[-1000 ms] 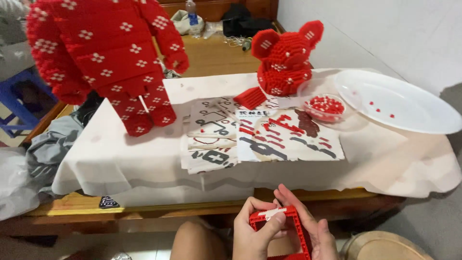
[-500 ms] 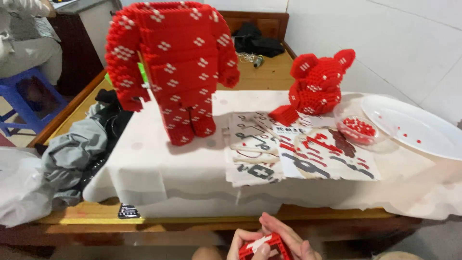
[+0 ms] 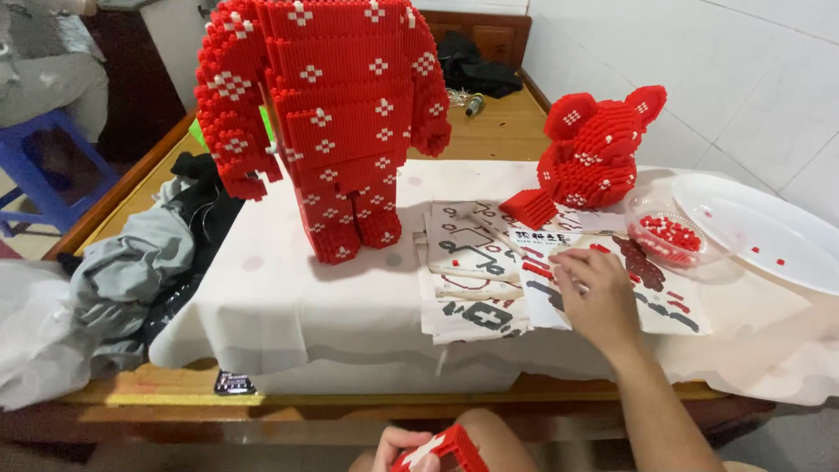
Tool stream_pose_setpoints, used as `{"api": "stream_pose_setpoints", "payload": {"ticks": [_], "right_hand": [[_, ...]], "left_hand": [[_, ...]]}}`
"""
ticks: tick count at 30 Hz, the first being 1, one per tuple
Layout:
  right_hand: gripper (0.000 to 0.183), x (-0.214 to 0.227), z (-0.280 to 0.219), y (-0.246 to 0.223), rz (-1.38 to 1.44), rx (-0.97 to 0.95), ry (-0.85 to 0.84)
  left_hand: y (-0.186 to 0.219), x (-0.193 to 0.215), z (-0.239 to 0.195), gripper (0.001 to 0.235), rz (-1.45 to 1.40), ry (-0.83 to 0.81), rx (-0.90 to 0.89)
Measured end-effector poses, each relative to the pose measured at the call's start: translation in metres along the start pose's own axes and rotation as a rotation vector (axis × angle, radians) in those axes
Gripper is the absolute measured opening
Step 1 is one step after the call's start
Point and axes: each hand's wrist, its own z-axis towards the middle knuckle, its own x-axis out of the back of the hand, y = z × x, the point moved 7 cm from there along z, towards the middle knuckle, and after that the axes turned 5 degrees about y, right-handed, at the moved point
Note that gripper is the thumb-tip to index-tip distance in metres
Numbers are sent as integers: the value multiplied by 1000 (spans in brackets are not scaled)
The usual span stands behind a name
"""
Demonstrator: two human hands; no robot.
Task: Assembling a small red and white cross-shaped object using plastic building blocks
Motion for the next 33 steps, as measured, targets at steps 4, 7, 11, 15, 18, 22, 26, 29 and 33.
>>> {"api": "stream_pose_setpoints", "payload": {"ticks": [4,7,11,15,18,22,26,29,33], "right_hand": [[26,-6,-4,48,-22,-77,-95],[25,-9,-3,54,16,-29,-123],[27,-10,4,34,33,54,-154],[26,-24,17,11,-100,109,-211],[28,-40,17,14,-237,63,-318],[19,-35,16,5,-208,100,-220],[12,38,0,-52,19,265,9],[14,106,-29,-88,362,-29,-57],[19,168,-96,-100,481,-184,-99]], "left_hand": [[9,-38,-28,22,-167,-5,291],[23,-61,-45,16,-263,117,382],[58,-80,-53,21,-173,-1,423],[118,-123,-84,20,-456,69,767],[139,-134,-96,19,-453,68,758],[148,-134,-103,22,-414,-70,629],[145,-127,-113,28,-437,-105,641],[149,-126,-118,37,-461,-288,446],[167,-137,-145,41,-482,-366,464]]}}
